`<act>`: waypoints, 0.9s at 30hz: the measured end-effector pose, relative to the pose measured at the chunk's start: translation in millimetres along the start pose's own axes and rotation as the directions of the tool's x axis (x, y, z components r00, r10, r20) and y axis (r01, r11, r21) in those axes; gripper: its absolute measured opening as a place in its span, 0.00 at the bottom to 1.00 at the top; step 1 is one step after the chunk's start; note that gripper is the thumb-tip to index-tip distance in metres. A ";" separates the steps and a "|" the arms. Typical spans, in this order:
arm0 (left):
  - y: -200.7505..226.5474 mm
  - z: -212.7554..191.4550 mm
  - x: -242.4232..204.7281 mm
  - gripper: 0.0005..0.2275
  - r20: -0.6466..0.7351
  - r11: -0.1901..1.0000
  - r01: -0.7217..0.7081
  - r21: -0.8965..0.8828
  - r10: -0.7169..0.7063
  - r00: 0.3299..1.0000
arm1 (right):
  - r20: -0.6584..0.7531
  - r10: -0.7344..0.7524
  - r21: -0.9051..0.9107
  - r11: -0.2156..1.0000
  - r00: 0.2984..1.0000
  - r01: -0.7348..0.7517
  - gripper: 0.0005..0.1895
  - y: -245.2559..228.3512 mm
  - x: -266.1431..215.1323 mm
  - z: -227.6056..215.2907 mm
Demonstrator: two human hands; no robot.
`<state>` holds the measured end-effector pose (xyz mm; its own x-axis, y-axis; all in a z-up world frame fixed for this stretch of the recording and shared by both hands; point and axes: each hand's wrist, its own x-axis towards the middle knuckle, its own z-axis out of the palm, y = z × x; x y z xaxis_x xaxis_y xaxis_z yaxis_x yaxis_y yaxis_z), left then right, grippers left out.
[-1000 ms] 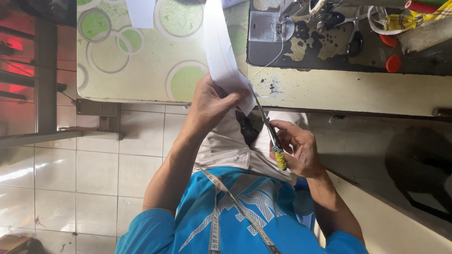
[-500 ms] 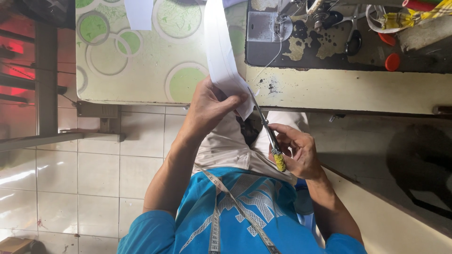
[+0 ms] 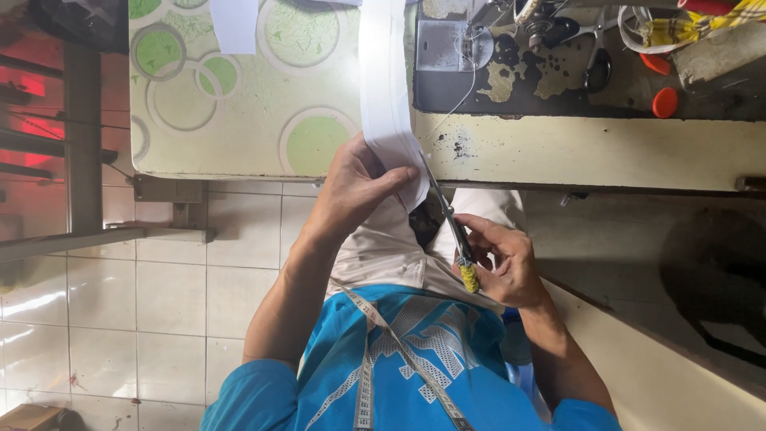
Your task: Trimming excess fabric from a sewn garment component using scissors at a sewing workstation.
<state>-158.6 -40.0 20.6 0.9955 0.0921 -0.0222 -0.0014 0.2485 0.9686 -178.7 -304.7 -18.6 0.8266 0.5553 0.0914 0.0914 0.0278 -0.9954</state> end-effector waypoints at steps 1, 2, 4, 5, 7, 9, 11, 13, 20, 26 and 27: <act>-1.4 0.0 -0.8 0.14 0.001 1.000 0.002 0.001 -0.002 1.000 | -0.002 0.001 0.002 1.000 1.000 -0.001 0.33 -0.2 0.3 -1.0; -3.0 0.2 -1.2 0.14 0.010 1.000 -0.001 0.010 0.001 1.000 | -0.004 -0.003 -0.029 1.000 1.000 0.002 0.34 -0.2 0.6 -2.1; -3.6 3.0 -3.1 0.14 0.021 1.000 -0.001 0.021 0.001 1.000 | -0.009 -0.005 -0.058 0.998 1.000 0.004 0.34 2.3 0.5 -2.9; -2.5 5.6 -4.8 0.14 0.015 1.000 0.000 0.015 -0.001 1.000 | -0.015 -0.020 -0.074 0.997 1.000 0.019 0.34 4.7 0.1 -2.6; -4.6 8.1 -6.6 0.14 0.013 1.000 -0.002 0.011 0.002 1.000 | -0.023 -0.041 -0.091 0.995 0.999 0.038 0.34 9.2 -0.3 -1.9; -11.5 8.2 -10.4 0.14 0.053 0.999 0.036 0.012 -0.036 0.998 | -0.048 -0.029 -0.083 0.996 0.998 0.025 0.34 12.4 -3.6 0.1; -17.7 9.4 -10.6 0.14 0.055 0.999 0.045 -0.008 -0.045 0.997 | -0.041 -0.009 -0.060 0.998 0.999 0.006 0.33 5.7 -4.8 6.0; -21.2 9.7 -12.7 0.13 0.057 0.998 0.058 -0.029 -0.056 0.997 | -0.035 0.014 -0.038 0.999 0.999 -0.016 0.32 -1.1 -6.3 11.0; -30.1 7.5 -15.6 0.13 0.047 0.998 0.053 0.021 -0.054 0.997 | 0.032 0.212 0.241 0.947 0.977 -0.213 0.35 6.0 -26.2 13.5; -29.8 10.4 -21.9 0.13 0.043 0.996 0.066 0.053 -0.069 0.997 | 0.067 0.251 0.287 0.922 0.966 -0.259 0.35 7.5 -49.3 11.9; -25.7 12.9 -22.9 0.13 0.041 0.996 0.077 0.047 -0.079 0.996 | 0.065 0.257 0.248 0.932 0.964 -0.265 0.34 7.8 -51.8 10.8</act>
<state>-180.1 -61.0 -0.6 0.9955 0.0328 -0.0889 0.0801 0.2096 0.9745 -226.8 -324.3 -31.4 0.7842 0.5969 -0.1695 -0.2714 0.0845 -0.9587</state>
